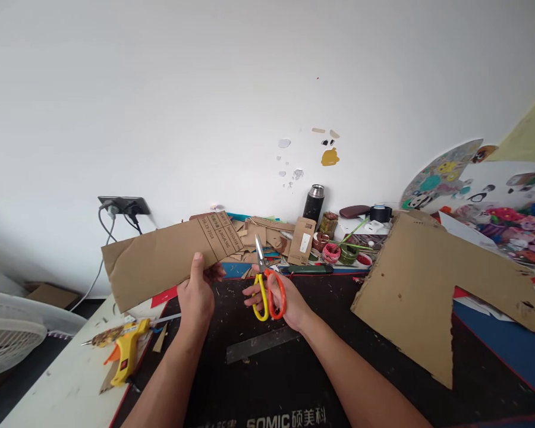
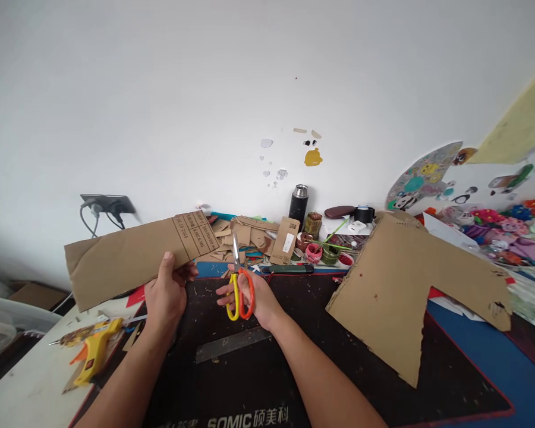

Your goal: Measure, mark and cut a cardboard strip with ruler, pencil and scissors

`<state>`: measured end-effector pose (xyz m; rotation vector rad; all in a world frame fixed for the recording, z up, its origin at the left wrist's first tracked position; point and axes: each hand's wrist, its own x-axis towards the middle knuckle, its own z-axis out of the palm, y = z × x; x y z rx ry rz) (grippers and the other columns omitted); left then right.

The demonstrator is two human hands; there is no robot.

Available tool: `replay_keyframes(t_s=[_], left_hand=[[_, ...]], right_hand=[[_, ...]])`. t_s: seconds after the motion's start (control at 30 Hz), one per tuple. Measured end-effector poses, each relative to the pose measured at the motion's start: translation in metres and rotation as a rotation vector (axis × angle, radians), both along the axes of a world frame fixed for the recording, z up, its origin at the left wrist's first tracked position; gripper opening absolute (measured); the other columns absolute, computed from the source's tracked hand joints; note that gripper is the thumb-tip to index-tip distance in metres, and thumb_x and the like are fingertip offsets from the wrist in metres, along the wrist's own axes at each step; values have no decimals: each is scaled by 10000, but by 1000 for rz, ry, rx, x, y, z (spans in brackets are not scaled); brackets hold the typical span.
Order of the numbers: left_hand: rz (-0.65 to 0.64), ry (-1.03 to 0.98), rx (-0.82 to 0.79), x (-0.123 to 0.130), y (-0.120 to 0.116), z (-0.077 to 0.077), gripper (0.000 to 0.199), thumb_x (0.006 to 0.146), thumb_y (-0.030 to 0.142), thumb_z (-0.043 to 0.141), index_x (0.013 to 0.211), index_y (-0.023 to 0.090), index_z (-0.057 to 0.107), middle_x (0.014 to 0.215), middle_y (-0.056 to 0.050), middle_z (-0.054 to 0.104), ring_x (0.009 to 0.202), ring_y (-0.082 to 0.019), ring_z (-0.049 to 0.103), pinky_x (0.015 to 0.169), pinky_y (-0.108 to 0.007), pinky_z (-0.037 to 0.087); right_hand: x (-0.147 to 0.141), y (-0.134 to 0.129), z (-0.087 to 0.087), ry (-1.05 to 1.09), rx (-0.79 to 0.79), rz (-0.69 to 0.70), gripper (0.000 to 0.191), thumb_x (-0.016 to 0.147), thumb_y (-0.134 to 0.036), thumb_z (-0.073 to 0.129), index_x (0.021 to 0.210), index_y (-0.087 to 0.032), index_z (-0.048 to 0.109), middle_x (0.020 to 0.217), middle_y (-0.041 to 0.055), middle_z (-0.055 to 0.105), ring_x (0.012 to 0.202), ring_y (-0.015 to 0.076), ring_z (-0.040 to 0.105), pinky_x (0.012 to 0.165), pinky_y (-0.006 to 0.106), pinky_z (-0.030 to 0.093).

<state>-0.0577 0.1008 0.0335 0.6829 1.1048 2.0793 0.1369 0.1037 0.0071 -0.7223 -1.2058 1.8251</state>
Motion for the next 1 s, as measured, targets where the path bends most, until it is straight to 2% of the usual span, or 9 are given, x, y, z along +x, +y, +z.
replay_keyframes(t_s=[0.1,0.17,0.23,0.33,0.5,0.77,1.0], left_hand=[[-18,39,-10,0,-1,-2,404,942,547,797,797,172,756,664,-68,721,580,-211,673,536,-293,516],[-29,60,-17,0,-2,-3,411,947,558,794,797,176,769,672,-75,730,602,-225,696,544,-300,537],[-39,82,-20,0,-4,-5,412,955,558,790,791,180,777,673,-78,734,613,-232,708,553,-306,554],[-58,107,-19,2,-7,-6,368,958,514,804,784,191,782,667,-71,737,604,-235,709,550,-308,560],[-91,130,-21,7,-11,-8,298,939,429,840,764,198,768,682,-79,745,577,-222,712,563,-288,566],[-88,166,-31,10,-10,-11,340,944,466,809,784,169,773,680,-85,751,593,-236,719,553,-310,574],[-75,180,-20,11,-11,-8,330,929,469,822,785,177,768,659,-69,737,557,-231,696,518,-310,564]], right_hand=[[-2,-1,-1,10,22,32,1008,794,-960,681,1479,-222,619,1070,142,812,926,320,831,836,453,639],[-4,-1,-3,-18,19,33,978,795,-944,699,1435,-207,638,1014,122,805,759,269,815,723,402,641],[-8,-1,-4,-64,12,-17,921,800,-914,723,1360,-184,666,896,76,783,553,190,730,554,313,586],[-12,0,-6,-109,15,-115,852,756,-873,789,1229,-170,703,738,-9,705,416,122,606,413,234,482],[-11,2,-4,-106,8,-167,764,776,-842,781,1146,-176,712,698,-42,660,398,105,588,377,207,444],[-12,-3,2,-150,43,-162,620,828,-719,815,1124,-182,722,655,-62,622,379,94,551,363,196,394],[-11,-5,9,-153,38,-186,516,815,-655,855,993,-195,703,652,-66,598,378,82,499,363,209,385]])
